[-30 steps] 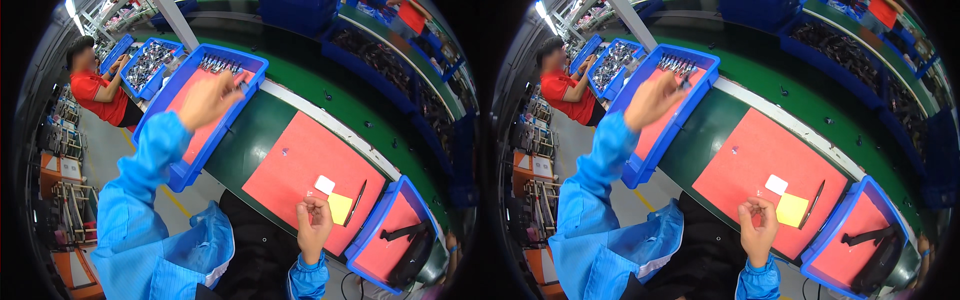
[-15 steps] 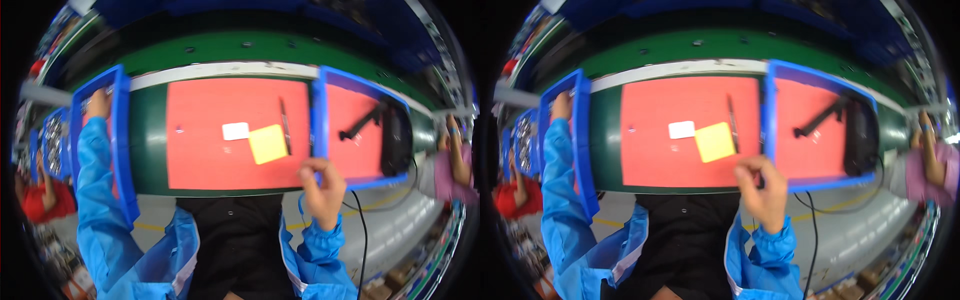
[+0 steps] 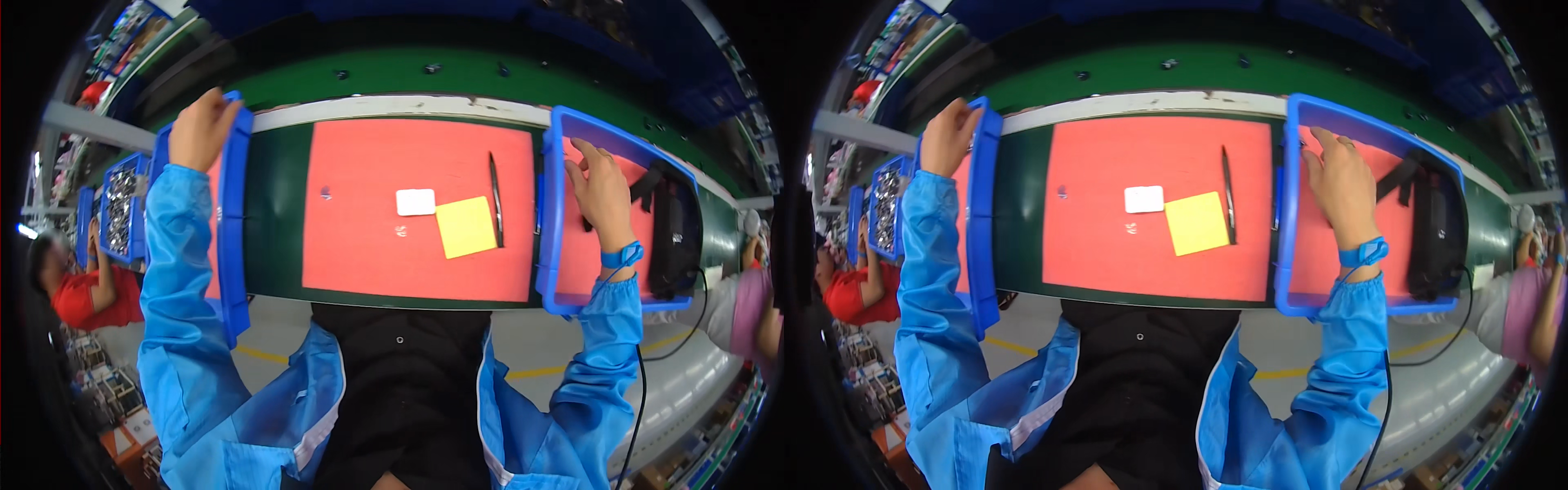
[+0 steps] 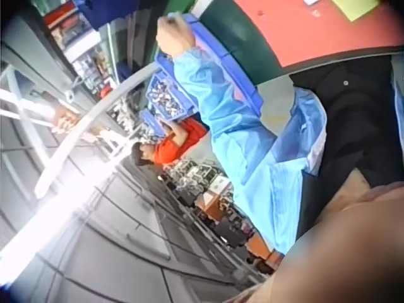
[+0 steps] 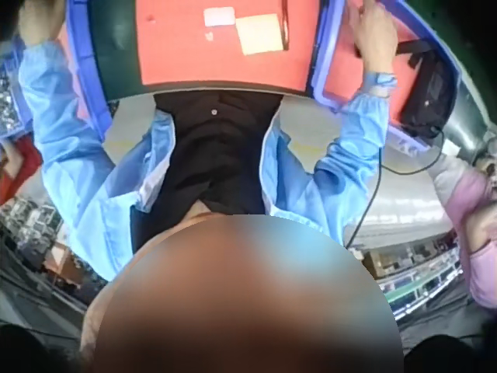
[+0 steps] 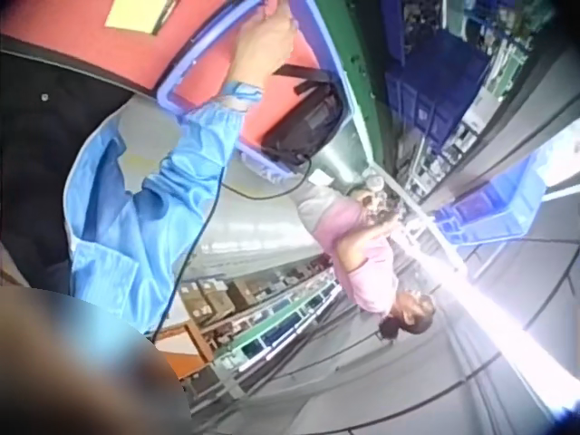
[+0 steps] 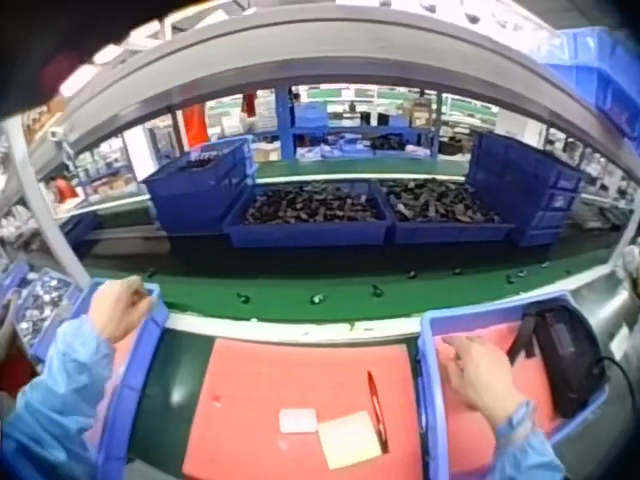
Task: Manual assembly of small electronic components on a production line.
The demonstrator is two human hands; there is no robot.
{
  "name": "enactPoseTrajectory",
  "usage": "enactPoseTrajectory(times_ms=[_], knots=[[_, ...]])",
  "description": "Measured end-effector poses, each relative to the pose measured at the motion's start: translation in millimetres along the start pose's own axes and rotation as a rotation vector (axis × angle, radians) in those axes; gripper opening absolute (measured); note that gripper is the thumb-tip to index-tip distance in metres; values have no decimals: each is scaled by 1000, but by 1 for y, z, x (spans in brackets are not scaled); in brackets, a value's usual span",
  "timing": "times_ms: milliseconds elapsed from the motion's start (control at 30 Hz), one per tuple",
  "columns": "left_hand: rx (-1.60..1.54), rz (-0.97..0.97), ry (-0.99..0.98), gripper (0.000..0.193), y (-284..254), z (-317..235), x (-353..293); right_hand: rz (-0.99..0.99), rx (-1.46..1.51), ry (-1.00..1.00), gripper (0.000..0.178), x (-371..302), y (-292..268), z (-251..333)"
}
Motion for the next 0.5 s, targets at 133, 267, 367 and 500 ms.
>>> enactPoseTrajectory(times_ms=[133,267,367,500], knots=[[-365,168,263,24,10,-127,-14,28,-139,-37,23,16,21,1],[-342,392,597,28,66,-224,-52,-50,-161,28,21,14,-2,5],[-335,380,654,31,81,-256,-59,-91,144,137,19,-4,-40,1],[-249,398,541,27,101,-253,-36,23,926,299,18,-61,-68,12]])
Point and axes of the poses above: each hand's wrist, its own x-axis towards the middle knuckle, its own y-axis out of the palm, z = x × y, the point moved 10 cm from there along x, towards the middle knuckle, and after that the axes turned 9 degrees about y, right-handed, at the moved point
